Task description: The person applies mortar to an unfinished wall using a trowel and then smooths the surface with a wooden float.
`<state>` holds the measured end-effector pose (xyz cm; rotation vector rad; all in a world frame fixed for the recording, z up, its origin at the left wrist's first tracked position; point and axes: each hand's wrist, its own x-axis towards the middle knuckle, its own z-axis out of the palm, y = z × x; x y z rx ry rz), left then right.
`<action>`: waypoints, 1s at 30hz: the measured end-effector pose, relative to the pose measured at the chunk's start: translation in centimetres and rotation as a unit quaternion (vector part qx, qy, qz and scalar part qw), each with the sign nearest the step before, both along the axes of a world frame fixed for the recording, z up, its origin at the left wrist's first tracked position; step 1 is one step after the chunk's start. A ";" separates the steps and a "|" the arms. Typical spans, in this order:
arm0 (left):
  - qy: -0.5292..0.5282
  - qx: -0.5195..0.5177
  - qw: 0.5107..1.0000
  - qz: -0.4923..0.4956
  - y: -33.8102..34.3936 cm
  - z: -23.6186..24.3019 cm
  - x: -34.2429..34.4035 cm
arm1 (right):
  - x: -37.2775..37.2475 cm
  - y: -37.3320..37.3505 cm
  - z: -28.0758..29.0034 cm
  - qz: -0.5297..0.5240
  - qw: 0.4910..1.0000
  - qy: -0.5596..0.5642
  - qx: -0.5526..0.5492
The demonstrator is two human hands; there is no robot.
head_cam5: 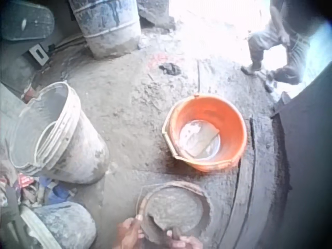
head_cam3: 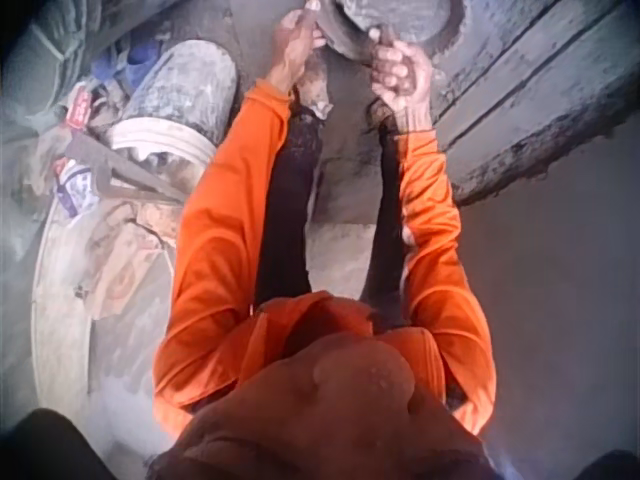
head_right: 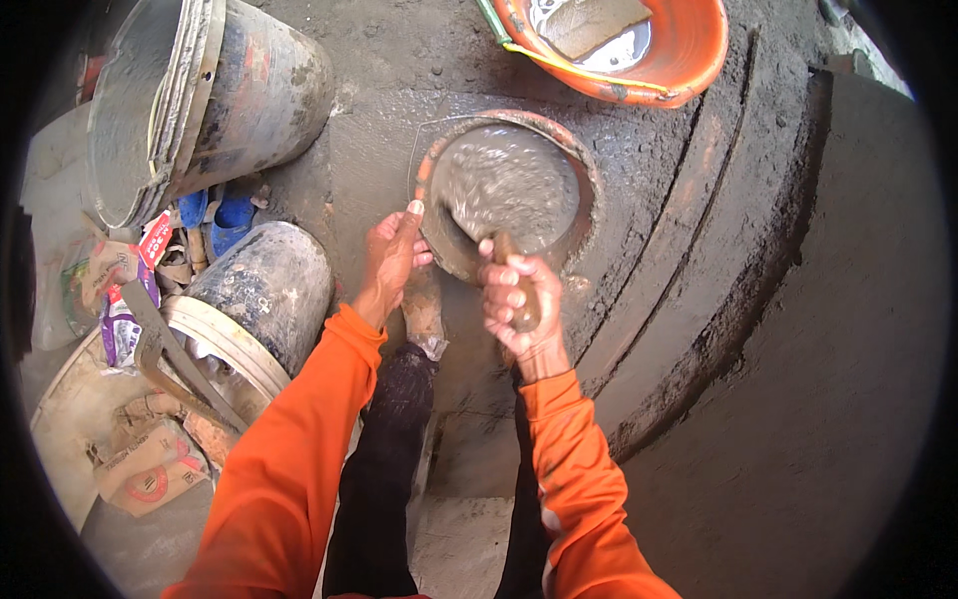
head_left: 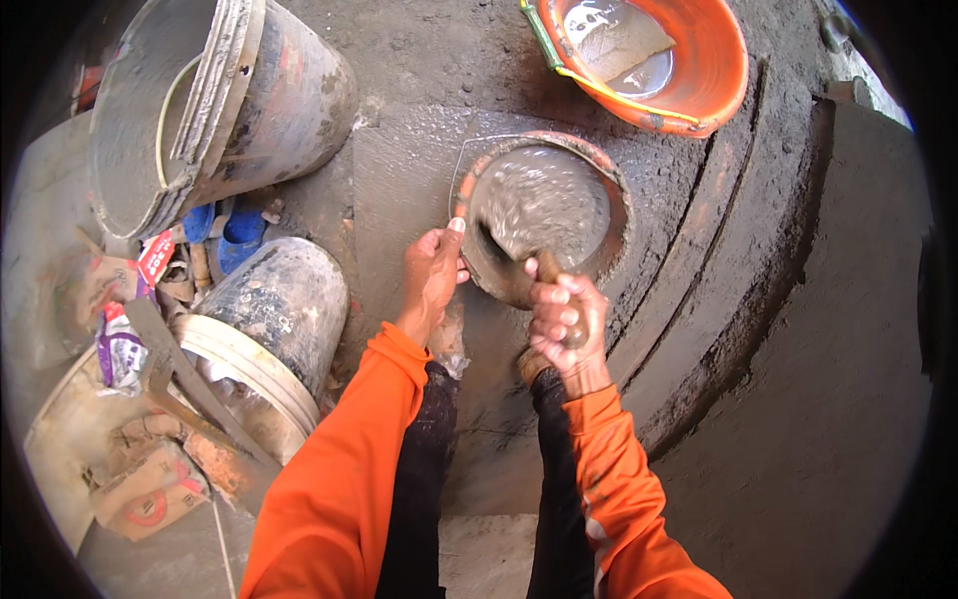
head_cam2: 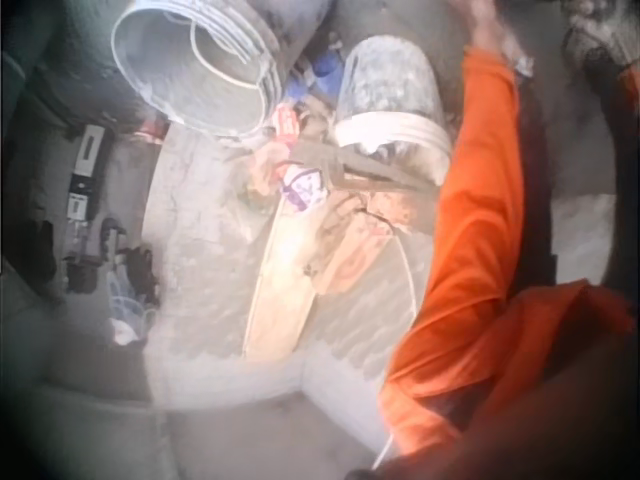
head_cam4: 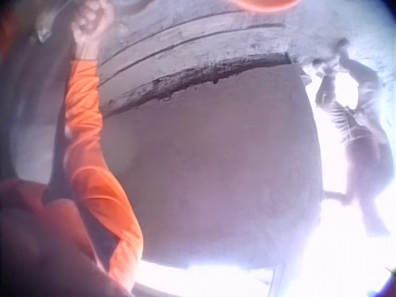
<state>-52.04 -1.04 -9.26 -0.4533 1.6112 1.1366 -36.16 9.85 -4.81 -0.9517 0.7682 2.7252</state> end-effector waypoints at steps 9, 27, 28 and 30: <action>-0.053 0.015 0.994 -0.097 2.0 0.0 0.8 | -0.2 2.9 1.3 0.728 0.272 -0.208 0.594; 0.026 0.038 0.993 -0.109 1.2 7.8 6.3 | 7.4 5.0 10.2 0.624 0.539 -0.214 0.524; 0.032 0.039 0.991 -0.124 0.9 8.5 6.7 | 7.6 3.5 10.8 0.621 0.556 -0.203 0.514; 0.042 0.063 0.986 -0.148 -0.3 10.7 7.6 | 7.9 2.1 15.0 0.651 0.628 -0.123 0.409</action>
